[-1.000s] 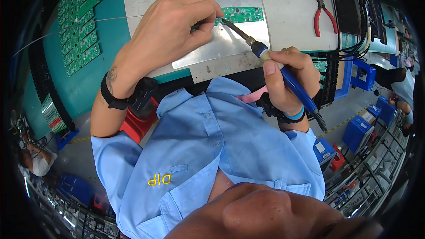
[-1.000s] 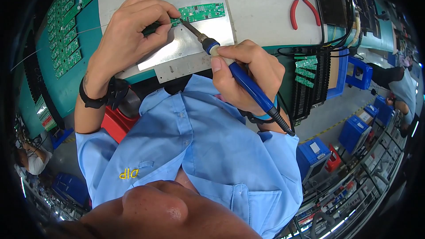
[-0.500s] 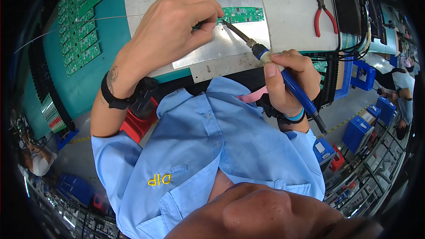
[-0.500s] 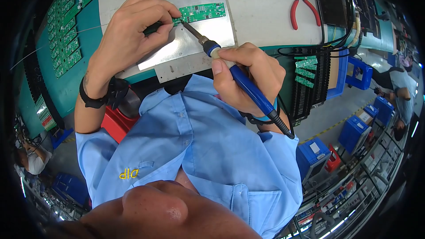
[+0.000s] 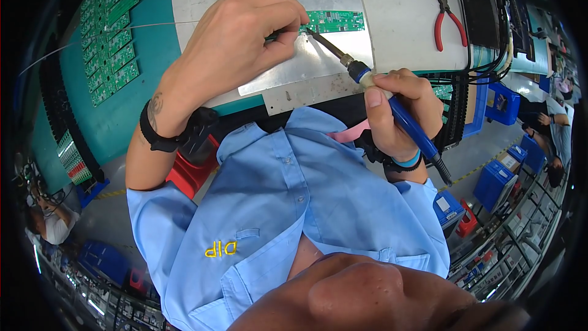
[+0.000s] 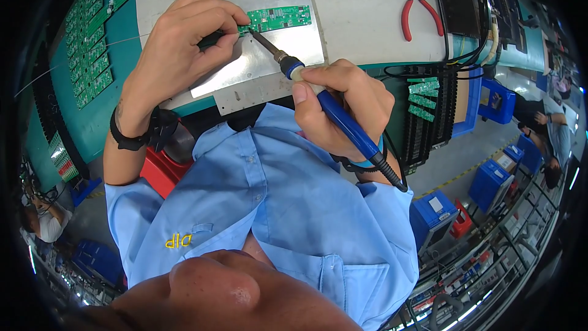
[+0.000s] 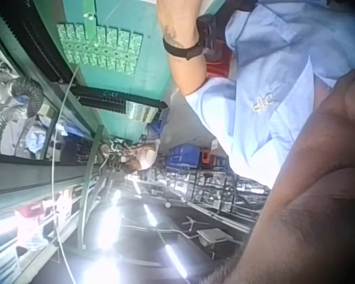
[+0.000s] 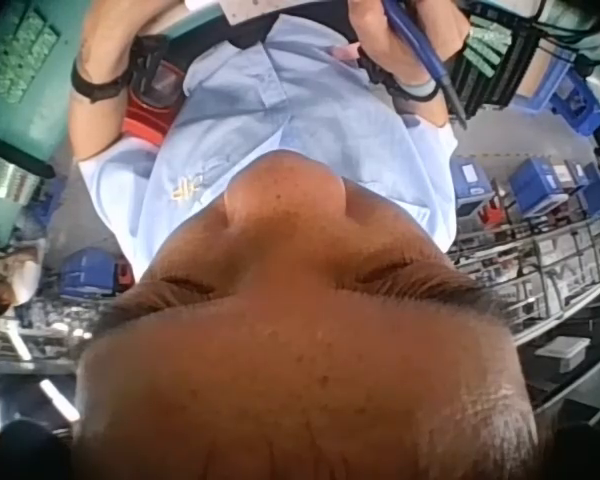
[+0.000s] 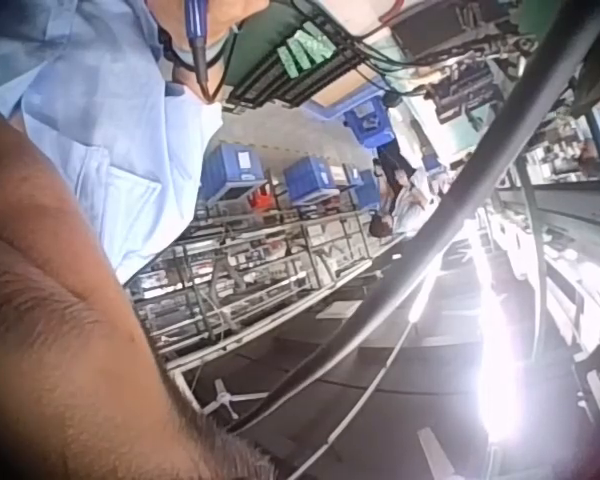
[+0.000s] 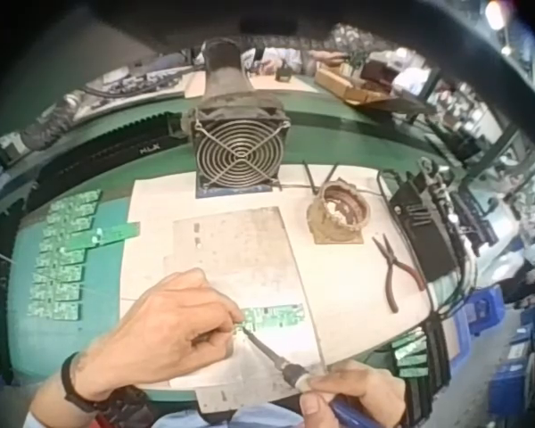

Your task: Soldering electronic components onto a printed circuit board at a factory workstation.

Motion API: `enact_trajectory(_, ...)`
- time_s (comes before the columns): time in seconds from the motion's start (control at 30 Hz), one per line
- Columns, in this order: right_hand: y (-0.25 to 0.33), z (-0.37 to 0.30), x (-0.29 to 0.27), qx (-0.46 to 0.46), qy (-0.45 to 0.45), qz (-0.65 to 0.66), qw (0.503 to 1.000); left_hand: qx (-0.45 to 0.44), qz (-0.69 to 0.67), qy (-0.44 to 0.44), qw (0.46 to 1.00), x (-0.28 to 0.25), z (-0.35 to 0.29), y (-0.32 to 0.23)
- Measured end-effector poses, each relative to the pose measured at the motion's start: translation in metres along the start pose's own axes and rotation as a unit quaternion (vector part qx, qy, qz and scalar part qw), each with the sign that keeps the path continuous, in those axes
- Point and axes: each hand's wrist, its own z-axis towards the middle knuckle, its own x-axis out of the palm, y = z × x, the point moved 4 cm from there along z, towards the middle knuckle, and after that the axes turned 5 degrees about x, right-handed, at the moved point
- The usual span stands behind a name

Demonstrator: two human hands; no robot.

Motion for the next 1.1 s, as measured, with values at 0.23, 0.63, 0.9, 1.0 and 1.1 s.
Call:
enact_trajectory(0.23,0.001,-0.003,-0.004,0.011,-0.011,0.003,1.0,0.0,0.0,0.001,1.0,0.0,0.0,0.001)
enact_trajectory(0.63,-0.068,0.065,-0.02,-0.136,-0.244,-0.2,0.939,0.034,-0.009,-0.048,0.998,-0.009,-0.001,-0.003)
enact_trajectory(0.9,-0.027,0.03,-0.005,0.023,-0.156,0.077,0.985,-0.031,0.036,-0.029,0.998,-0.016,-0.011,0.007)
enact_trajectory(1.0,-0.014,0.017,-0.009,0.067,-0.055,0.03,0.996,-0.005,0.006,-0.079,0.997,-0.017,-0.009,0.006)
enact_trajectory(1.1,-0.007,0.009,-0.01,0.036,-0.024,0.029,0.999,-0.035,-0.022,-0.073,0.996,-0.015,-0.009,0.004)
